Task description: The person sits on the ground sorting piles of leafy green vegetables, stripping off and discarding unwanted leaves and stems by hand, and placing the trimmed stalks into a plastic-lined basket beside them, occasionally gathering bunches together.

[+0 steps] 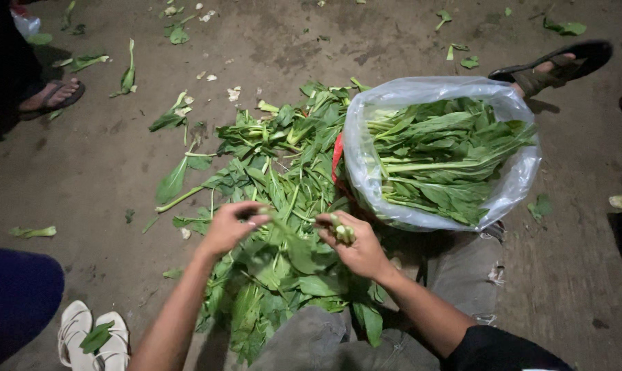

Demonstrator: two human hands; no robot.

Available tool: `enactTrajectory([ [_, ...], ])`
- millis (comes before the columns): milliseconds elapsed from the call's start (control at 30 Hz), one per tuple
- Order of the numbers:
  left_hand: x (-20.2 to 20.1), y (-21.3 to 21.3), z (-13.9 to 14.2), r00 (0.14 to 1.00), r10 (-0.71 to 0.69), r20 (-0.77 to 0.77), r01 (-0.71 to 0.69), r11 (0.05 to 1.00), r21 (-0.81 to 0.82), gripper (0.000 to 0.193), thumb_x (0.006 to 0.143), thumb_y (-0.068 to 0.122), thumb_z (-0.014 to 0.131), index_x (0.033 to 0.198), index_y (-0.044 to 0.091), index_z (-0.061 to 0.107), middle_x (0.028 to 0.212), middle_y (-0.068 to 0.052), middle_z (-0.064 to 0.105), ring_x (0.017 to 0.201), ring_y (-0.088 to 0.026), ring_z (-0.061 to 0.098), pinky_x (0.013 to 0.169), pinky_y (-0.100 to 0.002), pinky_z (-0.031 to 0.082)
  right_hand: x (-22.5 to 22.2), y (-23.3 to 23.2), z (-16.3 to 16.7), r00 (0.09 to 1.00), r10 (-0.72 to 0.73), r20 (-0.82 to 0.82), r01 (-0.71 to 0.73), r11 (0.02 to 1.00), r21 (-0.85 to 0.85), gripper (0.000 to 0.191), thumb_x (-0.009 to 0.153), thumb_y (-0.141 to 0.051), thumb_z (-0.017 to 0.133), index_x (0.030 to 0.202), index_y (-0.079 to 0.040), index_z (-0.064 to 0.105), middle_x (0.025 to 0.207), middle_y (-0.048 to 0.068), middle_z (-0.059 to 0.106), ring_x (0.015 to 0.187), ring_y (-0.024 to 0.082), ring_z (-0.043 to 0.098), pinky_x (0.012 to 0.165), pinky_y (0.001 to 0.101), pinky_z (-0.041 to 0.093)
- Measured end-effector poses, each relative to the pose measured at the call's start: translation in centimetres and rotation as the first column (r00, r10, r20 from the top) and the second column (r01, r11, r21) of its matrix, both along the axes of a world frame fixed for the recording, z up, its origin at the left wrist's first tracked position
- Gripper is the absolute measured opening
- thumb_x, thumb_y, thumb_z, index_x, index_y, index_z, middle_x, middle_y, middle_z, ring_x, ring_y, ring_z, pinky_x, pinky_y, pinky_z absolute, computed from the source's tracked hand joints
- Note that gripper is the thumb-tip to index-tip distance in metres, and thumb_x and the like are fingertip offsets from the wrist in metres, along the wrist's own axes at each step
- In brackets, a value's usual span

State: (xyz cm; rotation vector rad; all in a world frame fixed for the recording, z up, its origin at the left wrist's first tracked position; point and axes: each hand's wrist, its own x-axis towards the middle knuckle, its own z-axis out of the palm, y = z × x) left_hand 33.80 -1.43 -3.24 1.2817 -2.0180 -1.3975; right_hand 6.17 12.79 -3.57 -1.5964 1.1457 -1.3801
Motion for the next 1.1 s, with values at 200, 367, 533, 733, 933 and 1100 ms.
enactTrajectory([
  [200, -8.9, 6.3, 6.2, 0.986, -0.155, -0.065, 0.113, 0.900, -0.422, 0.030, 0.096, 0.018, 0.070, 0.124, 0.007, 0.074, 0.095, -0.012, 0.073, 0.081, -0.023, 0.070, 0.074, -0.032, 0.055, -0.1, 0.5, -1.5, 0.947, 0.035, 0.319, -0.091, 0.983, 0.162, 0.055, 0.099, -0.008, 0.060, 0.151, -0.002, 0.045, 0.141, 0.007, 0.062, 0.127, 0.012, 0.057, 0.108, 0.0284, 0.044],
  [367, -10.7, 8.5, 8.6, 0.959, -0.255, -0.123, 0.137, 0.799, -0.586, 0.025, 0.095, 0.010, 0.068, 0.120, 0.006, 0.072, 0.105, -0.013, 0.075, 0.092, -0.029, 0.073, 0.081, -0.036, 0.058, -0.5, 0.6, -5.1, 0.901, 0.008, 0.435, -0.072, 0.989, 0.132, 0.042, 0.101, -0.009, 0.061, 0.141, 0.000, 0.056, 0.131, 0.004, 0.067, 0.116, 0.009, 0.061, 0.103, 0.0272, 0.049],
  [533, -10.3, 9.1, 8.6, 0.955, -0.279, -0.100, 0.171, 0.793, -0.584, 0.021, 0.092, 0.006, 0.070, 0.113, 0.004, 0.073, 0.102, -0.012, 0.075, 0.094, -0.029, 0.074, 0.082, -0.037, 0.058, 0.4, 0.6, -7.6, 0.910, 0.008, 0.416, -0.091, 0.979, 0.180, 0.013, 0.100, -0.008, 0.067, 0.110, 0.000, 0.070, 0.095, -0.002, 0.070, 0.086, 0.006, 0.062, 0.073, 0.0258, 0.052],
  [733, -9.5, 8.6, 8.7, 0.965, -0.248, -0.089, 0.160, 0.819, -0.551, 0.020, 0.088, 0.009, 0.075, 0.108, 0.006, 0.077, 0.101, -0.010, 0.070, 0.091, -0.027, 0.070, 0.079, -0.036, 0.056, 0.3, 0.6, -7.1, 0.944, 0.056, 0.325, -0.114, 0.980, 0.162, 0.009, 0.099, -0.009, 0.069, 0.105, -0.002, 0.071, 0.090, -0.003, 0.069, 0.082, 0.005, 0.061, 0.069, 0.0248, 0.051],
  [933, -9.7, 8.9, 7.8, 0.966, -0.223, -0.132, 0.106, 0.805, -0.584, 0.019, 0.087, 0.013, 0.078, 0.106, 0.006, 0.078, 0.105, -0.009, 0.069, 0.100, -0.026, 0.068, 0.088, -0.037, 0.054, 0.5, 0.7, -6.2, 0.877, 0.041, 0.478, -0.169, 0.959, 0.228, 0.013, 0.097, -0.010, 0.066, 0.108, -0.004, 0.068, 0.091, -0.002, 0.070, 0.081, 0.007, 0.065, 0.072, 0.0261, 0.055],
  [1100, -9.0, 5.8, 2.3, 0.981, -0.119, -0.151, 0.015, 0.831, -0.556, 0.020, 0.095, 0.020, 0.071, 0.111, 0.007, 0.075, 0.116, -0.012, 0.071, 0.114, -0.031, 0.067, 0.102, -0.041, 0.050, -0.3, 0.5, -5.4, 0.919, 0.113, 0.378, -0.166, 0.980, 0.111, 0.007, 0.101, -0.011, 0.065, 0.101, -0.004, 0.066, 0.091, -0.001, 0.066, 0.082, 0.009, 0.063, 0.073, 0.0266, 0.055],
])
